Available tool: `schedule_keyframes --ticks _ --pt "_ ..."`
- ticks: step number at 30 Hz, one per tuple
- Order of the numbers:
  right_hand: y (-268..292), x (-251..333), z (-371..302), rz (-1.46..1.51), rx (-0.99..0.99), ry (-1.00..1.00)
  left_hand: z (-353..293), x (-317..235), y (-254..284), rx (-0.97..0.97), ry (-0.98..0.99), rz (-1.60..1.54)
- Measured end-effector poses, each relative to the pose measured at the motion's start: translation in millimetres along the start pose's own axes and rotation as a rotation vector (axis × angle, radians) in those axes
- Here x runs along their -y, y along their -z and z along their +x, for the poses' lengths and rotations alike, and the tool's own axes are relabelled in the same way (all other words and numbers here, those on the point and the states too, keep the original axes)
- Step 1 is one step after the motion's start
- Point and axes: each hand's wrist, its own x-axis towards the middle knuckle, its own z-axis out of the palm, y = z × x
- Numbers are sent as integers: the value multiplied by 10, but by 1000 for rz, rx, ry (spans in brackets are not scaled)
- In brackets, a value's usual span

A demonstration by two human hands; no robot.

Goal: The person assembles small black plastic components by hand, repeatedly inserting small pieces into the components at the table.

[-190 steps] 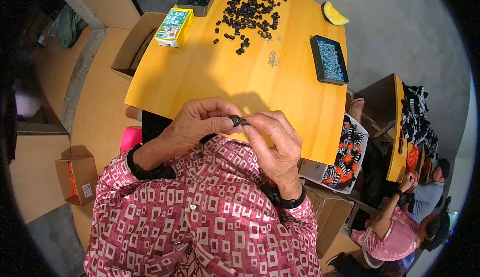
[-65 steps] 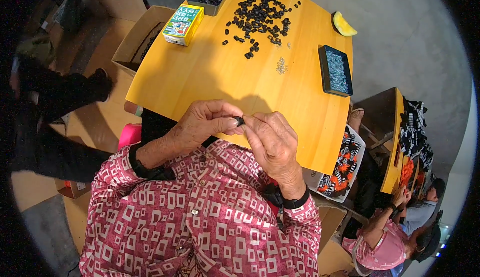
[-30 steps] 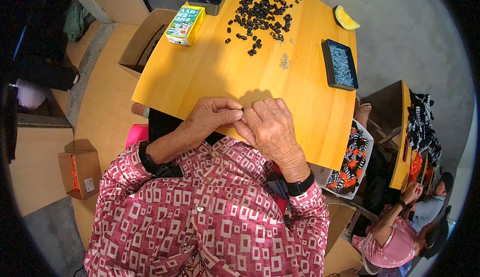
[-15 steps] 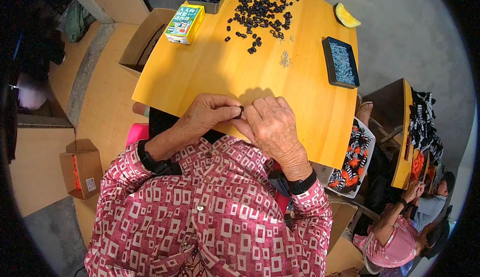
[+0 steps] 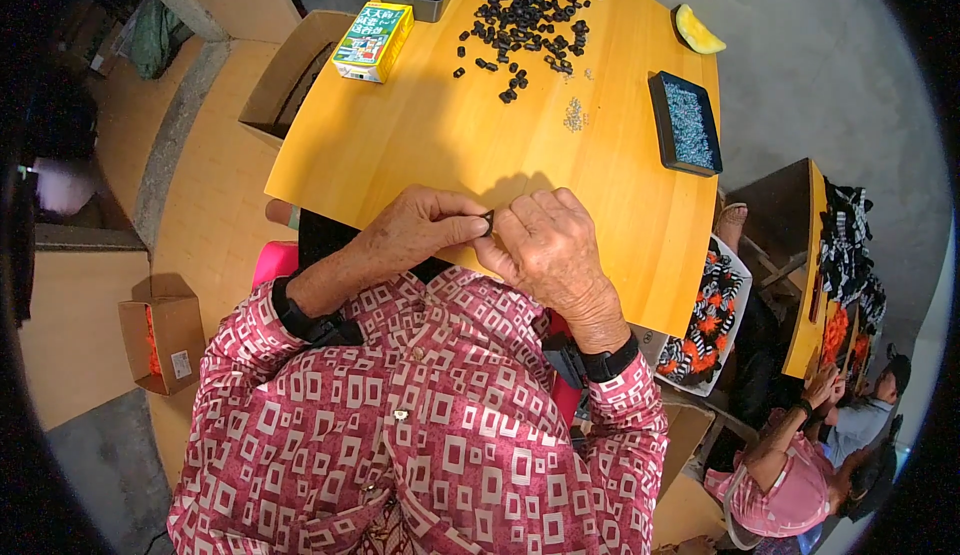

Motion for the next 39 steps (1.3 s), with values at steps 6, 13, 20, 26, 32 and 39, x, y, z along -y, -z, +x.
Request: schedule_keyframes --ticks 6,13,20,26,32,39 --pt "32 12 4 85 54 26 -45 -72 -6 68 88 141" --pt "68 39 2 10 58 41 -38 -42 -58 -13 44 -71" --pt "44 59 -23 25 87 25 -35 -25 -63 -56 -10 -65" --pt "51 46 -42 19 58 17 -19 -16 -39 -9 -10 -148" --pt "115 19 -49 23 6 -15 6 -26 -15 47 -1 -143" --pt "73 10 -64 36 1 -2 26 34 -84 52 -4 -176"
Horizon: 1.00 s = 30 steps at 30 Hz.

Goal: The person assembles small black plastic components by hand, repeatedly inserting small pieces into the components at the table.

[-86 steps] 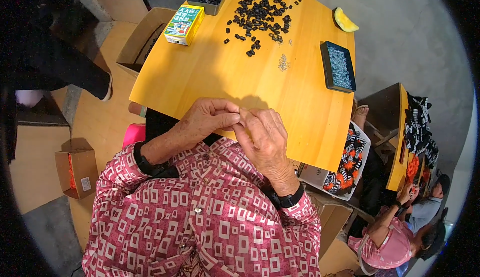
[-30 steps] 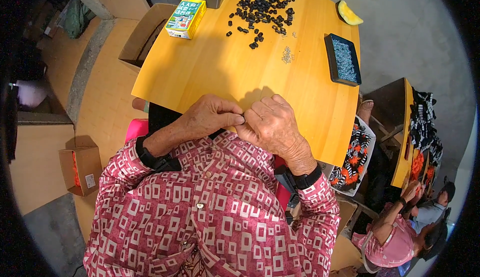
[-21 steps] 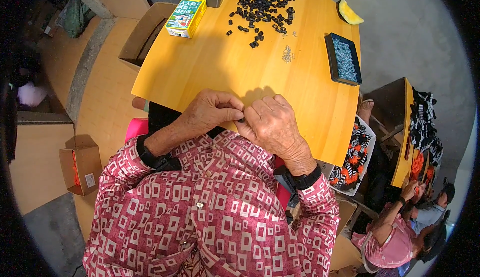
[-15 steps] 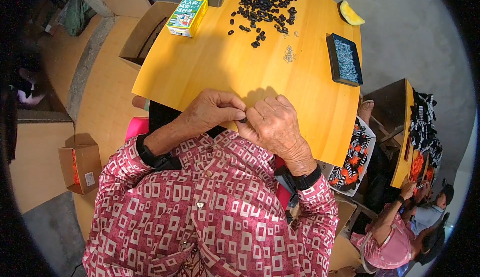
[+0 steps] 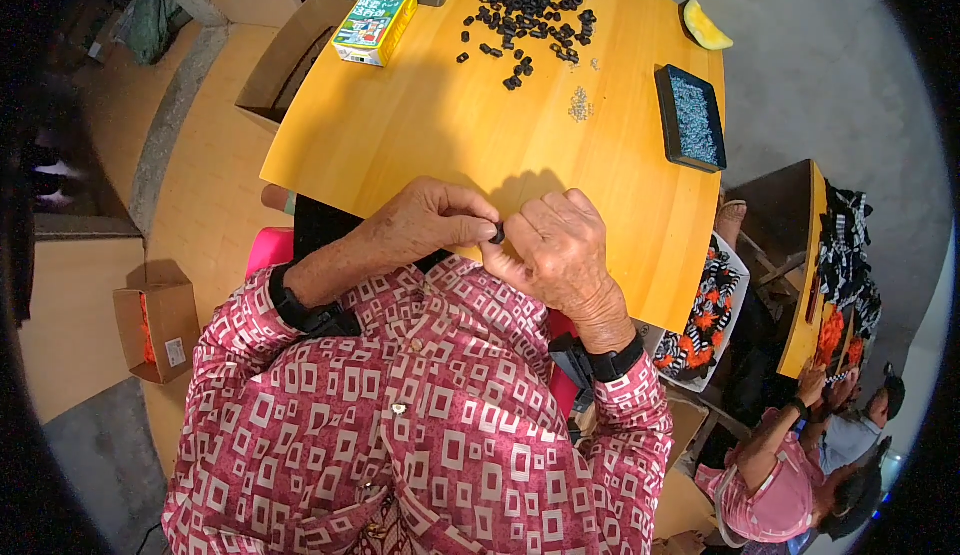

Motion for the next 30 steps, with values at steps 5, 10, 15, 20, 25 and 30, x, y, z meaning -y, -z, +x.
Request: schedule_keyframes --ticks 5,10,15,20,25,30 --pt "-50 1 -32 -37 42 -4 -22 11 0 -18 28 104" --pt "-75 -1 -51 -14 57 16 -19 78 -57 -97 -52 200" --pt "-107 3 -82 2 37 -4 7 88 -30 -53 -74 127" --pt "-93 19 -50 47 -22 -50 8 9 8 -23 -49 59" --pt "-147 80 35 126 -110 -107 63 -87 -64 -62 -104 13" --pt "-308 131 132 213 -132 -114 118 -166 -193 -101 -205 80"
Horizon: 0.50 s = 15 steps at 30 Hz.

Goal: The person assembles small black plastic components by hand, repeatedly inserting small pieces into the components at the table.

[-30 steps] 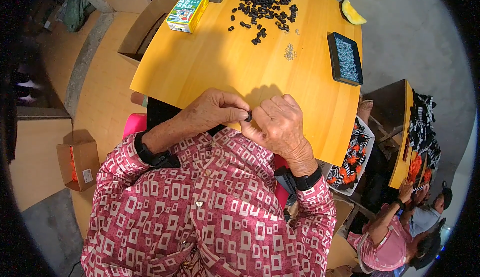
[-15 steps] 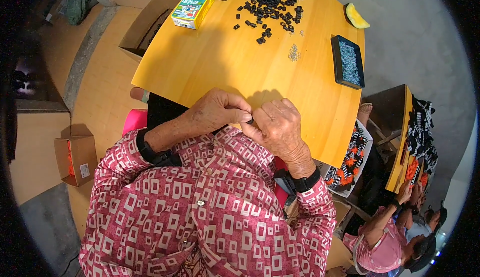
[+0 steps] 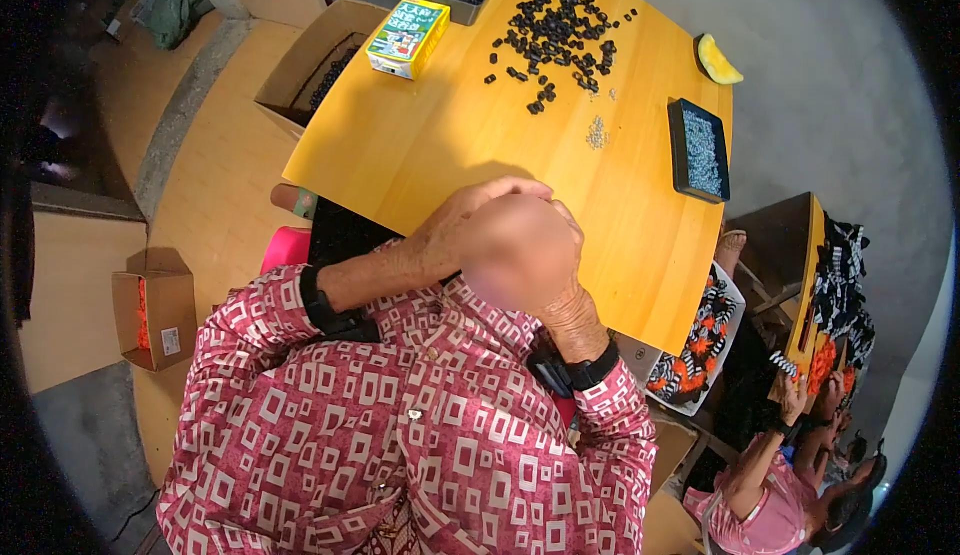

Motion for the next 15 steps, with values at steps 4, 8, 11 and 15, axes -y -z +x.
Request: schedule_keyframes --ticks 4,8,11,15 --pt "-155 45 10 71 -17 -8 -9 52 24 -61 46 -11" --pt "-207 110 59 97 -50 12 -74 54 -39 -212 51 -119" --pt "-190 129 22 98 33 -14 -92 118 -70 -276 45 -201" --pt "-201 134 32 109 4 -8 -84 136 -81 -299 26 -199"
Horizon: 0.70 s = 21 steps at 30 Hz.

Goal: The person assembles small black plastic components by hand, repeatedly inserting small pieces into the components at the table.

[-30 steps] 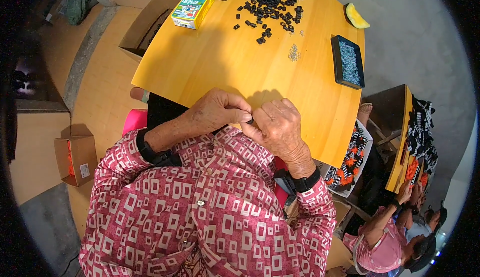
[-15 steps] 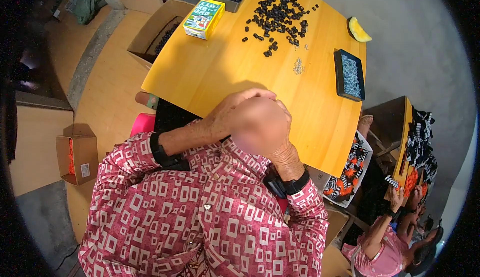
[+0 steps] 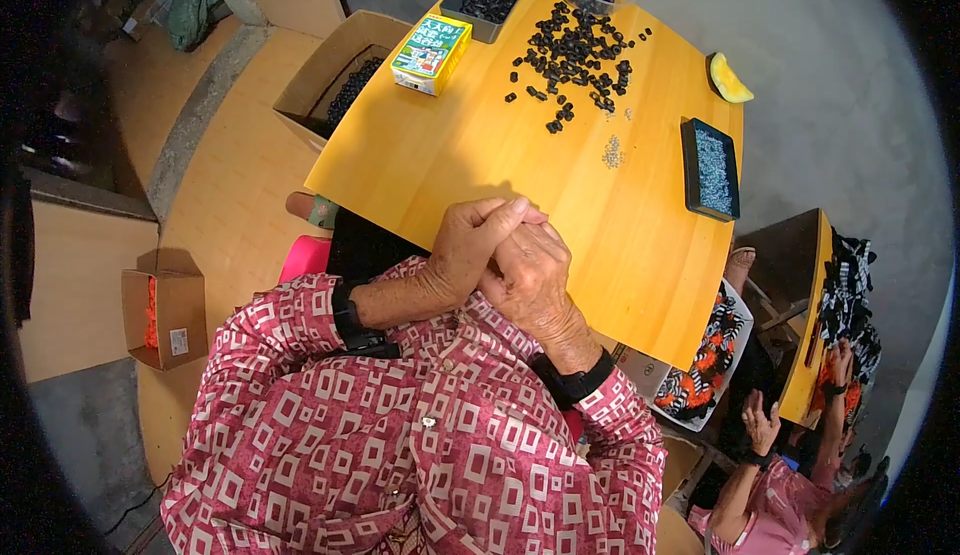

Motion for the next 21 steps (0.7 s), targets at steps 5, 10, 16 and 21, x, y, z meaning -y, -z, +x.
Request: schedule_keyframes --ticks 5,10,16,21 --pt "26 11 1 -12 10 20 -8 8 7 12 -38 50" --pt "177 -42 15 -198 -24 77 -36 -133 251 100 83 188" --pt "247 -67 -125 -325 149 50 -29 -96 435 298 225 356" --pt "243 18 -162 -243 184 0 -39 -98 473 325 218 376"
